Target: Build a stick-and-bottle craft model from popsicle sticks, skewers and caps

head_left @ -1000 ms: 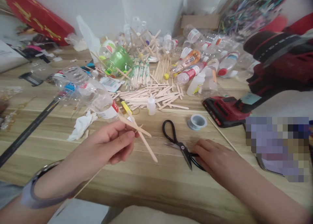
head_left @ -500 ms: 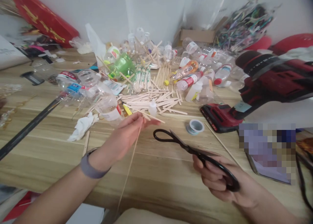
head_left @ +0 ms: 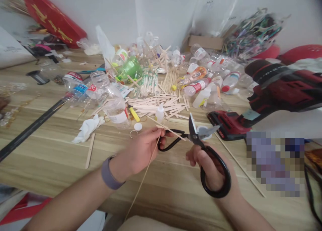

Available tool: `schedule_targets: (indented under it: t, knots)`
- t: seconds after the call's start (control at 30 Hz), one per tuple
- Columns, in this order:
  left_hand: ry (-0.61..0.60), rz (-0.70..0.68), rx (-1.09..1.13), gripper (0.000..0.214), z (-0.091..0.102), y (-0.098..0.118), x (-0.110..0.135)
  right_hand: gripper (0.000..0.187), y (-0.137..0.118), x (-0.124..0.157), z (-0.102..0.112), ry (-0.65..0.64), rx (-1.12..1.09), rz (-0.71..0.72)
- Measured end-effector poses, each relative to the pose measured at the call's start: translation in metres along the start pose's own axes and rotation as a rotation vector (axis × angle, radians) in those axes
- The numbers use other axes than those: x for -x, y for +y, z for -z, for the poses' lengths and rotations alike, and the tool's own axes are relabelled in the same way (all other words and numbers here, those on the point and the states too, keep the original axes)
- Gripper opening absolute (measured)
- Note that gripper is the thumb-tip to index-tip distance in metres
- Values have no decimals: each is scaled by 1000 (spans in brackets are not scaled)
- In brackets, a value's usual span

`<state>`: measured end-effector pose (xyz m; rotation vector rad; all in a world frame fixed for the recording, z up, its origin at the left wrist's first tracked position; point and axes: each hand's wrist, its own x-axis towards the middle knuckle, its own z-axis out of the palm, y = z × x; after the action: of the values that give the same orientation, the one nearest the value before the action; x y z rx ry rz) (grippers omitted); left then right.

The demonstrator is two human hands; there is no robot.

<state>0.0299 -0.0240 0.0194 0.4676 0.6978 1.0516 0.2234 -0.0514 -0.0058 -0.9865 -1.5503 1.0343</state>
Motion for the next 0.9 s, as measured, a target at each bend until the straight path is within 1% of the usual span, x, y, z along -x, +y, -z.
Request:
schedule_targets:
  t: [0.07, 0.1, 0.17, 0.23, 0.3, 0.37, 0.43, 0.47, 0.57, 0.63, 0.7, 0.77, 0.83, 0.9]
  knots:
    - [-7, 9, 38, 12, -7, -4, 2, 29, 5, -2, -7, 91, -90, 15]
    - [-18, 10, 49, 13, -9, -6, 3, 24, 7, -3, -11, 110, -172, -5]
    - [-51, 14, 48, 15, -13, -7, 4, 19, 8, -5, -18, 94, -376, -84]
    - [-84, 37, 0, 12, -13, -6, 6, 26, 6, -5, -23, 62, -546, -155]
    - [-96, 55, -86, 9, -10, -2, 6, 35, 3, -3, -22, 55, -587, -199]
    - [-65, 47, -181, 11, -4, 7, 5, 38, 0, 1, -16, 45, -512, -201]
    - [13, 18, -245, 12, 2, 18, 3, 35, -3, 3, -6, 12, -359, -164]
    - [24, 28, -258, 14, 4, 24, 2, 33, -4, 3, 0, 2, -264, -140]
    - [-52, 90, -265, 19, 5, 36, 3, 27, -8, -6, 15, -11, 13, -107]
    - [-82, 130, -323, 22, 2, 37, 7, 25, -11, -14, 22, 4, 130, -92]
    - [-101, 204, -409, 24, -1, 32, 14, 24, -14, -22, 26, 48, 172, -93]
    - [-121, 293, -462, 27, -4, 24, 21, 24, -18, -27, 25, 72, 154, -104]
    - [-135, 344, -486, 30, -6, 17, 26, 24, -22, -28, 21, 41, 99, -95]
    - [-141, 366, -500, 33, -8, 13, 29, 22, -24, -26, 13, -21, 47, -89]
